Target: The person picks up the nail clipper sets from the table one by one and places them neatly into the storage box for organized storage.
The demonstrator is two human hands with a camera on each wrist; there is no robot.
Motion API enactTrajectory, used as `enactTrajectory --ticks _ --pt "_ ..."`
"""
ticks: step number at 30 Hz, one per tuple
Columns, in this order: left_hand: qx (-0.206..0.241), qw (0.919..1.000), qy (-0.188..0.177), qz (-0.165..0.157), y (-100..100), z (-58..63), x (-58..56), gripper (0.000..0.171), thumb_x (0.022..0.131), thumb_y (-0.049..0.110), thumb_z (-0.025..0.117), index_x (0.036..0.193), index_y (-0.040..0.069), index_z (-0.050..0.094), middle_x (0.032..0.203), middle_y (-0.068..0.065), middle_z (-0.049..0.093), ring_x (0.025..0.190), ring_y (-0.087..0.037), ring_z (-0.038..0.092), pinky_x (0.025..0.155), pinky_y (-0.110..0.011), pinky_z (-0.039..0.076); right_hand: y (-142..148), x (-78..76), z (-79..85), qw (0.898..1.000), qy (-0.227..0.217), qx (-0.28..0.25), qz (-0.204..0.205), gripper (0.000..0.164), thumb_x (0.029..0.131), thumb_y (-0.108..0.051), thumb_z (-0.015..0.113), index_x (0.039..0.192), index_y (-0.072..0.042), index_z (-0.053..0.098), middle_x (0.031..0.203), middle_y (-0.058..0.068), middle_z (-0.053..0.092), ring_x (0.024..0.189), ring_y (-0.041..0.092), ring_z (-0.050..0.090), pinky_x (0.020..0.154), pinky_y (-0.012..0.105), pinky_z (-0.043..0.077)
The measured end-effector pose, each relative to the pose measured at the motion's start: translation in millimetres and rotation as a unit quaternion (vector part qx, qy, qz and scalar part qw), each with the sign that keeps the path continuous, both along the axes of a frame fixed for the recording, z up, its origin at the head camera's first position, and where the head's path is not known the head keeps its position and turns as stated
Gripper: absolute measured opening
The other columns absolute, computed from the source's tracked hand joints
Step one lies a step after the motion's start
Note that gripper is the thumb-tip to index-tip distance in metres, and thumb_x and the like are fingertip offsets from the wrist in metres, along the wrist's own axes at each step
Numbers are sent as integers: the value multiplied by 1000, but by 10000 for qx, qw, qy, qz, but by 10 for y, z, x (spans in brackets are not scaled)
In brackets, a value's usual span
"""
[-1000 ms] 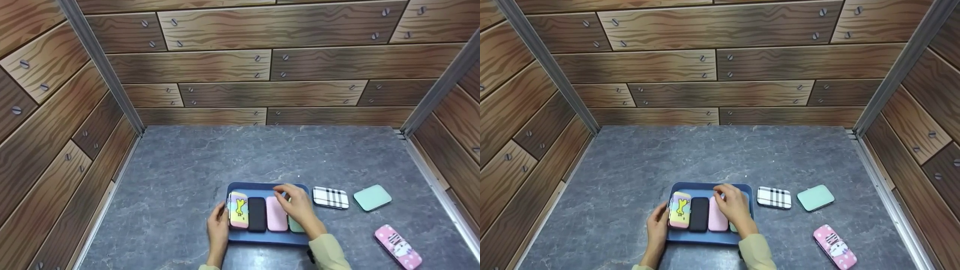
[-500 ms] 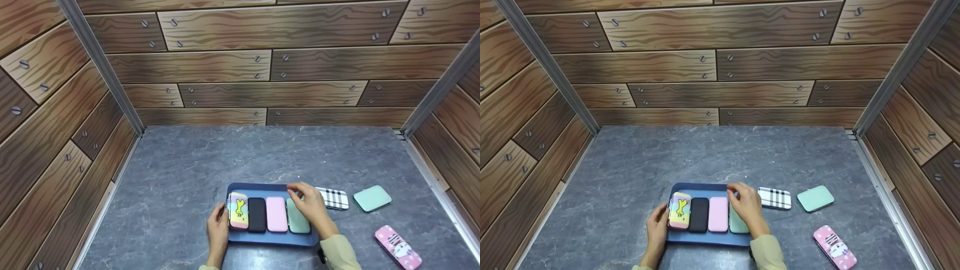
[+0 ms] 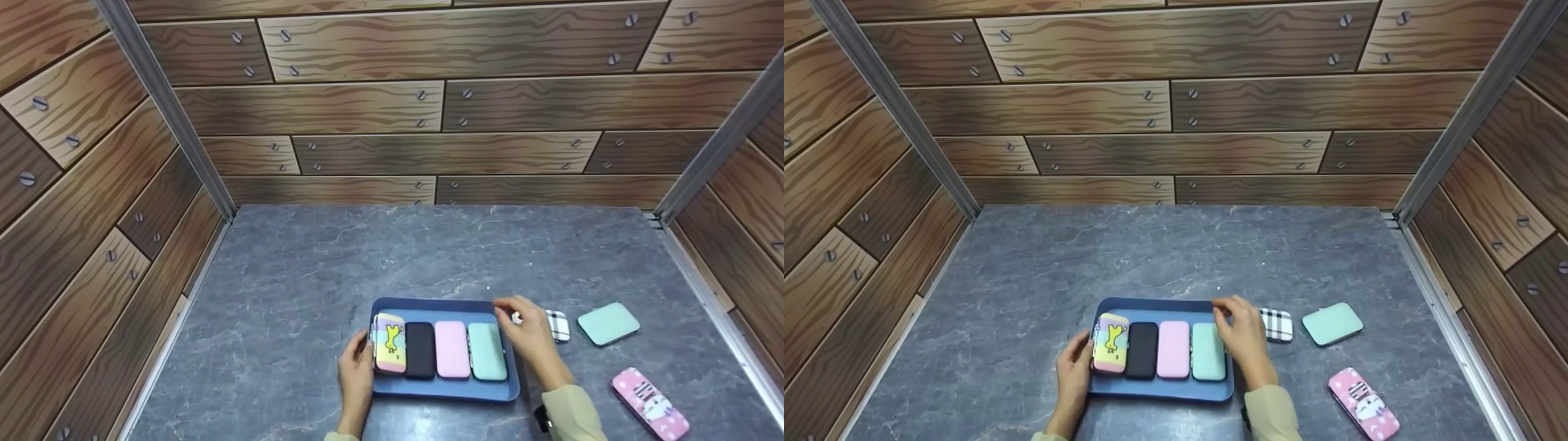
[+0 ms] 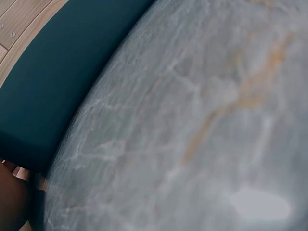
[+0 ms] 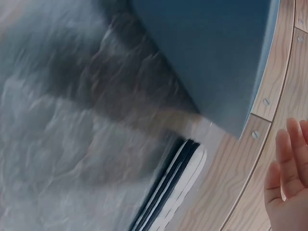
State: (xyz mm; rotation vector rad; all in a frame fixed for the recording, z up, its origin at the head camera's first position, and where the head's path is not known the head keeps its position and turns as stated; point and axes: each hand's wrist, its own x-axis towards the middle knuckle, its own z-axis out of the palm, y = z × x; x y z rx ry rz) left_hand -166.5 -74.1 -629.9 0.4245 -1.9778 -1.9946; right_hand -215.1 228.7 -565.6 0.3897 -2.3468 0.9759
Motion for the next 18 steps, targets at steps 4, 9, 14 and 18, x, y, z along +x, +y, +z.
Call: enactTrajectory --ticks 4,9,14,18 --pt "-72 10000 68 -12 -2 -61 -3 31 92 2 55 122 -7 57 119 -24 59 112 -31 56 96 -35 47 90 15 -35 9997 -92 59 -209 19 75 8 70 88 -7 73 80 2 66 73 17 59 62 32 46" --pt "-85 9999 135 -22 -7 -57 0 31 92 1 55 121 -8 56 119 -25 58 112 -32 56 96 -36 47 197 17 -92 9985 -329 126 -418 26 73 14 60 90 -2 71 92 11 67 88 30 56 76 41 44" --pt "-53 10000 58 7 -4 -50 -6 31 92 2 56 121 -7 57 120 -25 58 113 -32 56 96 -35 47 301 10 -147 9963 -628 296 -503 30 73 14 56 98 2 69 106 18 63 99 35 53 83 49 43" --pt "-35 10000 40 -3 -6 -63 -15 31 92 2 55 121 -5 58 120 -23 59 112 -30 56 96 -32 48 389 27 -190 9928 -962 440 -570 33 74 12 57 106 5 65 115 23 59 109 41 49 91 56 38"
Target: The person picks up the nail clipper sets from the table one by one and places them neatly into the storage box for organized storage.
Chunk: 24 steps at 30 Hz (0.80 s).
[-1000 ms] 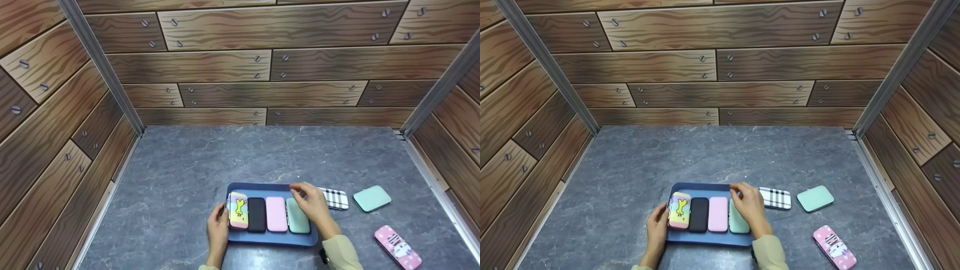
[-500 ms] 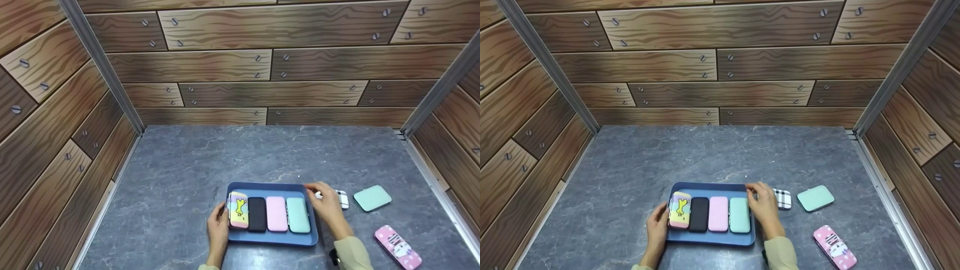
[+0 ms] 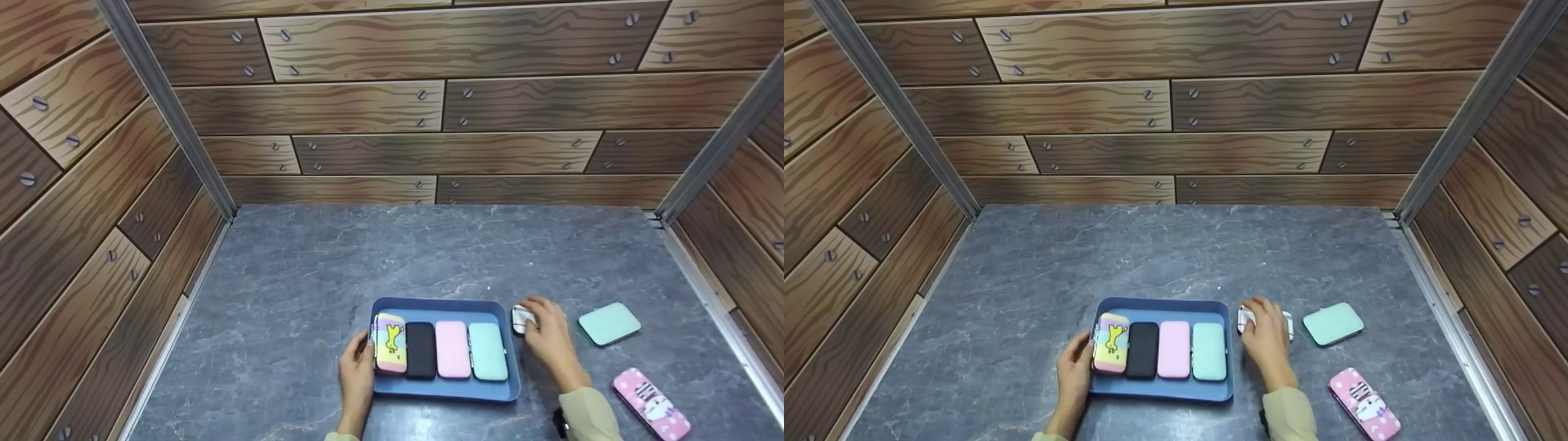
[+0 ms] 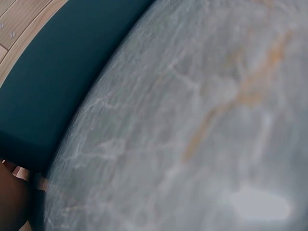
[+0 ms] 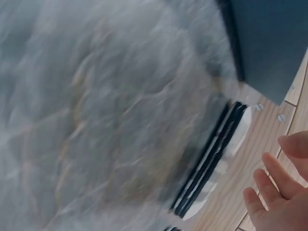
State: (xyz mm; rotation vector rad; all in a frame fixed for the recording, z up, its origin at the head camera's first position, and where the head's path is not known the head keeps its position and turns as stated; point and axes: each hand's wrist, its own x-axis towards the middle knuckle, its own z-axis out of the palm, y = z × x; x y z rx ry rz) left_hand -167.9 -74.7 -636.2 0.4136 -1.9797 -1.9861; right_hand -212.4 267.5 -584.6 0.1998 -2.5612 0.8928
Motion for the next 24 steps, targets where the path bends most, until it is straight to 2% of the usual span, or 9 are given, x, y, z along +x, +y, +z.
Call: enactTrajectory --ticks 7,10,17,21,24 --pt "1 10000 87 -19 -10 -1 1 31 92 2 56 121 -5 58 120 -22 60 111 -29 57 95 -32 48 111 40 -55 9939 -924 593 -105 43 82 5 53 125 2 56 135 26 45 126 46 36 97 68 29" --pt "17 10000 93 -18 -10 8 4 31 92 3 56 122 -5 58 120 -22 59 112 -30 56 95 -32 48 142 46 -75 9884 -1309 772 -73 47 85 4 49 132 2 49 140 28 37 130 47 28 102 67 21" --pt "57 10000 -20 -43 7 38 11 32 92 2 55 122 -9 56 119 -24 59 111 -31 56 95 -32 48 179 78 -110 9807 -1765 832 -102 48 88 0 44 136 4 42 143 31 30 133 49 20 106 67 13" --pt "13 10000 14 -51 19 230 70 30 92 -2 53 120 -13 55 116 -27 59 110 -34 56 95 -34 48 180 98 -106 9735 -2153 757 -121 50 93 -4 40 142 0 35 148 29 20 136 48 8 106 67 5" --pt "-26 10000 28 -61 27 357 116 30 91 -3 53 119 -14 55 116 -28 59 110 -35 56 94 -34 48 186 98 -105 9705 -2284 761 -127 51 93 -5 38 144 -2 33 149 27 19 137 47 6 105 68 4"
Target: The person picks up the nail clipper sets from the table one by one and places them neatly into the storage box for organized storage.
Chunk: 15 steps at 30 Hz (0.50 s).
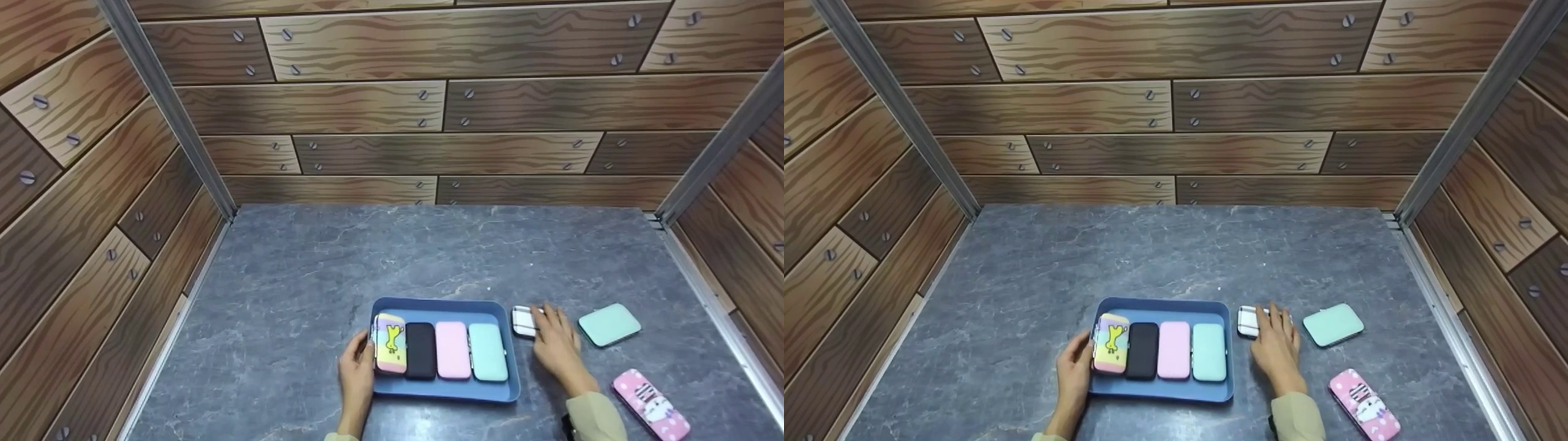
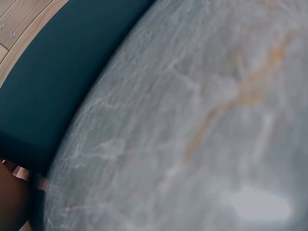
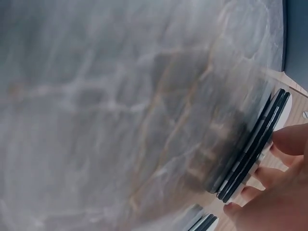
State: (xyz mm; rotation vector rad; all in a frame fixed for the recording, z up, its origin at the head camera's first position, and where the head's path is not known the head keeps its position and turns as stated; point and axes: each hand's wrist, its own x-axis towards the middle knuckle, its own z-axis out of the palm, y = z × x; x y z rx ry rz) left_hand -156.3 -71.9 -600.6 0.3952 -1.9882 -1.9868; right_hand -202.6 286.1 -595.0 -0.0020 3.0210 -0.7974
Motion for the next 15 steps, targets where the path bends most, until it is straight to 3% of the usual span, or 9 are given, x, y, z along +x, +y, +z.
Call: enactTrajectory --ticks 7,15 --pt "31 10000 -57 42 0 4 1 31 91 -3 54 120 -14 54 118 -29 58 111 -36 56 95 -34 48 -13 -18 -15 9999 101 -59 -83 51 91 -3 39 142 -5 35 146 23 26 136 46 8 102 71 7" --pt "163 9999 24 -11 -6 -26 -8 31 91 -4 53 120 -14 54 119 -29 57 112 -35 55 95 -31 48 -40 -29 -49 9970 609 -332 -357 52 84 4 48 135 -3 41 138 23 32 133 47 12 102 70 9"
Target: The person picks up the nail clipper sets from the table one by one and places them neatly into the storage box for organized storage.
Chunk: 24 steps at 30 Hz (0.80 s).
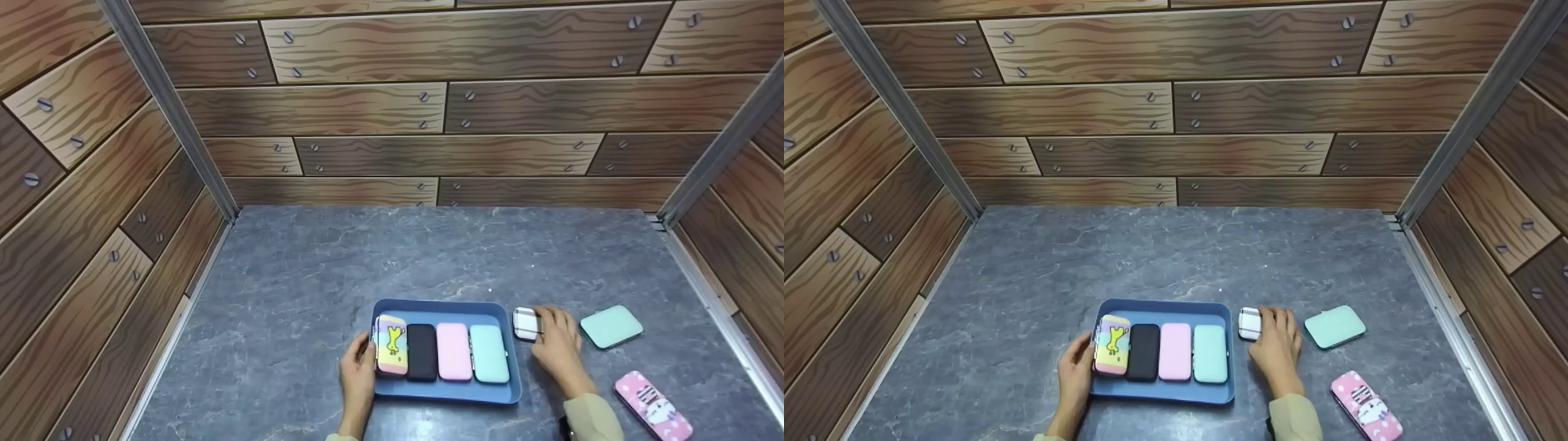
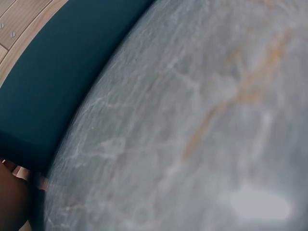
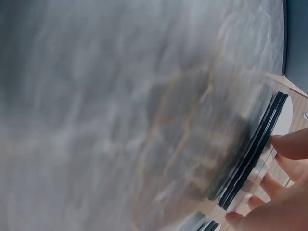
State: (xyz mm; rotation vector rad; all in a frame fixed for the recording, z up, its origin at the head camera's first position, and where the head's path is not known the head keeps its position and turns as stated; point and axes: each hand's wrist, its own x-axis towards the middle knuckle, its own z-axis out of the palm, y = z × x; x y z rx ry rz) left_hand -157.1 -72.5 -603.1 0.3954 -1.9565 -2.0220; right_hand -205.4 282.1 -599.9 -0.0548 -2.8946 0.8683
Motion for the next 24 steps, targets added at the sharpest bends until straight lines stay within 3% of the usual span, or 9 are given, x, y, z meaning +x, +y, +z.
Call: enactTrajectory --ticks 11,18,24 --pt "-111 9999 -68 -26 5 -3 -9 31 91 -3 52 121 -12 55 118 -27 58 110 -33 56 93 -30 49 -20 0 53 9995 236 -62 -190 57 75 12 53 130 -2 45 129 22 37 127 46 19 99 67 17" --pt "-10 10000 31 37 -16 -302 -113 30 92 -1 54 121 -8 57 118 -24 60 110 -30 57 93 -29 49 -19 -5 91 9990 356 66 -258 62 71 12 55 132 1 46 128 22 38 125 45 22 97 65 21" --pt "-36 9998 195 47 -20 -361 -119 30 91 -2 54 120 -8 57 119 -24 59 111 -31 57 94 -28 48 1 -20 124 9976 612 148 -302 58 65 13 56 122 3 54 119 22 46 114 43 33 94 59 28"
